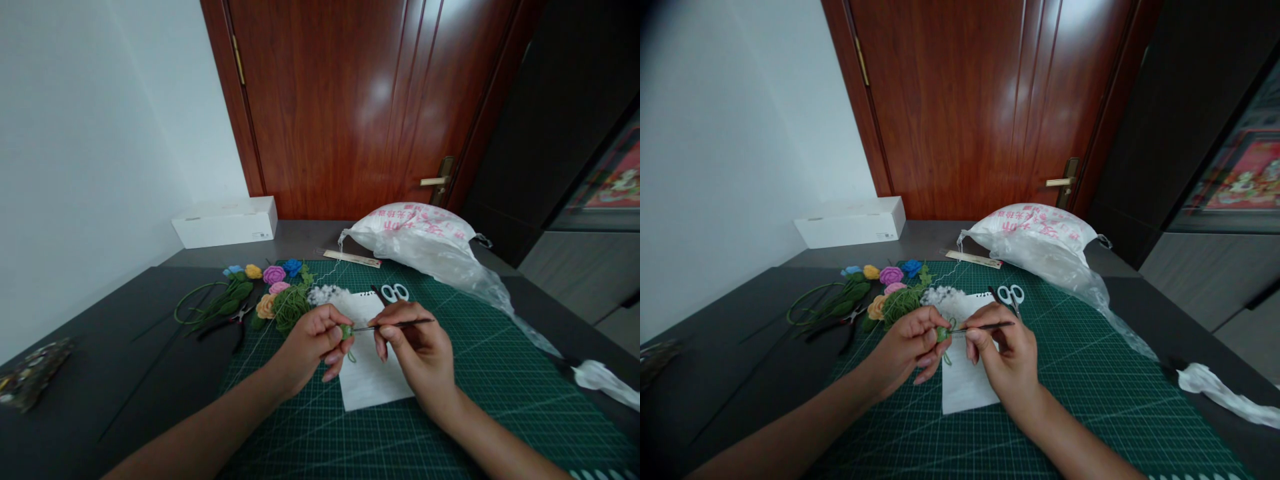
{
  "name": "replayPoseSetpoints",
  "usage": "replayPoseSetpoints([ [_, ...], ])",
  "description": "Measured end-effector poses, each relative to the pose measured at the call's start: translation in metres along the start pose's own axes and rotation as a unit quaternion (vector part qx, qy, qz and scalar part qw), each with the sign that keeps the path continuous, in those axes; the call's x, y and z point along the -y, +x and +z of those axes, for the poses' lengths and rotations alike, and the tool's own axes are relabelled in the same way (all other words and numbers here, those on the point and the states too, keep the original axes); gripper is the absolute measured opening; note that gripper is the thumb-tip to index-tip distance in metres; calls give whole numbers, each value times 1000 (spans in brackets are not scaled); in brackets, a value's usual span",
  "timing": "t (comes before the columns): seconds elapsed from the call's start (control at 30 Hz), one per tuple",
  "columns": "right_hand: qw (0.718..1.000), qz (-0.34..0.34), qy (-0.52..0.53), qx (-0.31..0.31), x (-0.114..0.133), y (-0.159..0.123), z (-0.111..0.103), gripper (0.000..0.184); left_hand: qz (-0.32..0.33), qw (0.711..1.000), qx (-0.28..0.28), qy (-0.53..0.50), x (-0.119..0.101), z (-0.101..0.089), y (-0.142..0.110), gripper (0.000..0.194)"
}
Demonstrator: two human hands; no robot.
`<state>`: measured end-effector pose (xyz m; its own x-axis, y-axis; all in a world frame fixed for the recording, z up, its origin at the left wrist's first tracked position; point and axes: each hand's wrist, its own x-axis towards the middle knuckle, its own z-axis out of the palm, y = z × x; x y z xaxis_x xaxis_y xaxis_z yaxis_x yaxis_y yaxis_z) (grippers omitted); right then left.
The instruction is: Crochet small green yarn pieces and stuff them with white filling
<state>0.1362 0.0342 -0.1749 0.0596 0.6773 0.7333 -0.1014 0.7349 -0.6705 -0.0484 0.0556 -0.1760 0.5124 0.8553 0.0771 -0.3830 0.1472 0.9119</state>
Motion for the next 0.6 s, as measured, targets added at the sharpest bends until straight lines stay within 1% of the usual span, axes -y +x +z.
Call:
replayPoseSetpoints([
  [0.17,1000,18,-1,-4,1,0,1,8,-8,1000,7,5,-1,2,-1,38],
  [0.27,999,37,7,-9,0,-1,4,6,-2,1000,23,3,-1,3,-3,37],
  [0.37,999,49,19,-4,0,-4,8,6,9,999,37,4,1,2,-5,31],
  [0.43,1000,21,-10,8,-1,-6,9,7,7,999,34,14,4,2,-7,27],
  [0.53,996,-44,-64,40,-4,-8,9,10,1,999,24,29,7,1,-8,23],
  [0.57,995,-50,-65,49,-5,-7,9,10,3,999,25,29,8,2,-7,23],
  [0.6,996,-40,-55,54,-6,-6,7,9,7,999,26,28,8,2,-6,23],
])
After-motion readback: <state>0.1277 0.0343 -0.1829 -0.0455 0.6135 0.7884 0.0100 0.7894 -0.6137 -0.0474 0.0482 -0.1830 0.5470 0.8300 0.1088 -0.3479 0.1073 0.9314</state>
